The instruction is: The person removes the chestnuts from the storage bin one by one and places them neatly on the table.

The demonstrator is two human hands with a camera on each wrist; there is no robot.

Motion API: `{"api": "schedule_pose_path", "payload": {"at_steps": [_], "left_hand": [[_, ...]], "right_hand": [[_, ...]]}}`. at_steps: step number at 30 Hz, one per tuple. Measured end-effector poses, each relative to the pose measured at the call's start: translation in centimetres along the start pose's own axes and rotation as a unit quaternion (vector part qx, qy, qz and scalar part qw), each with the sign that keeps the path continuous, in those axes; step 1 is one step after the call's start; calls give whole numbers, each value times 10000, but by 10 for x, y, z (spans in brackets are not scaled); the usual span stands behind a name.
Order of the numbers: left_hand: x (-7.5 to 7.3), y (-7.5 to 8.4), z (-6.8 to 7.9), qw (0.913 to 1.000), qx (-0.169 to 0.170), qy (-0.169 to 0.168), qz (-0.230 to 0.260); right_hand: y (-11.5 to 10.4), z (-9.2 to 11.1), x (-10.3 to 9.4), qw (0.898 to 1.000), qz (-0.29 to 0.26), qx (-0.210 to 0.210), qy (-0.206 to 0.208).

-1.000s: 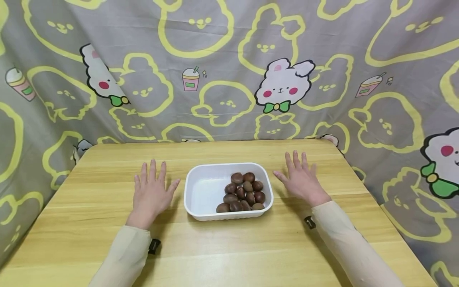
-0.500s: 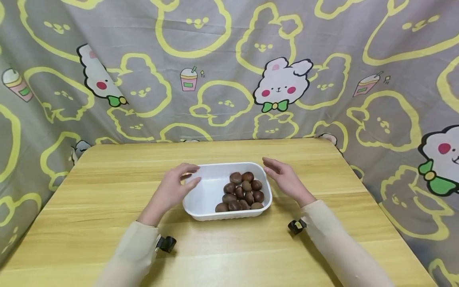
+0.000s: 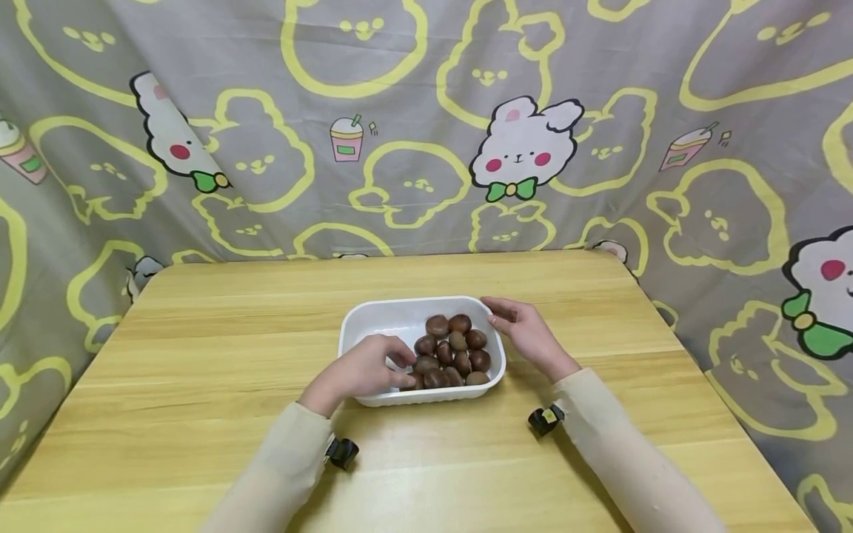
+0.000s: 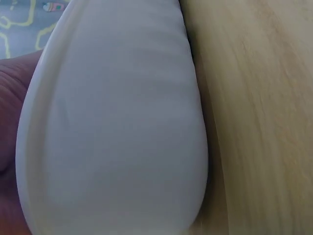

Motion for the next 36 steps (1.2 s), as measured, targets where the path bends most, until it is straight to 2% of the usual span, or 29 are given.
{"api": "schedule_pose_path", "payload": {"at_steps": [6, 10, 23, 30, 36], "left_hand": [[8, 0, -5, 9991, -115, -253, -315], [11, -1, -6, 9983, -131, -288, -492], [9, 5, -7, 9936, 93, -123, -1116], [12, 5, -7, 9949, 185, -275, -952], [8, 3, -5, 9958, 113, -110, -906]], "right_hand": [[5, 0, 1, 9993, -333, 122, -67], [5, -1, 2, 9988, -464, 149, -75], [6, -1, 1, 9988, -458, 166, -48], [6, 0, 2, 9987, -473, 178, -53], [6, 0, 2, 9988, -427, 241, -45]]}}
Point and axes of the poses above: each hand's wrist, its own z-axis away from the middle knuckle, its own x-axis out of the palm, y = z × x, the point moved 8 cm from there along -z, towards the middle knuckle, and after that the axes turned 1 degree about -y, right-handed, at the moved point
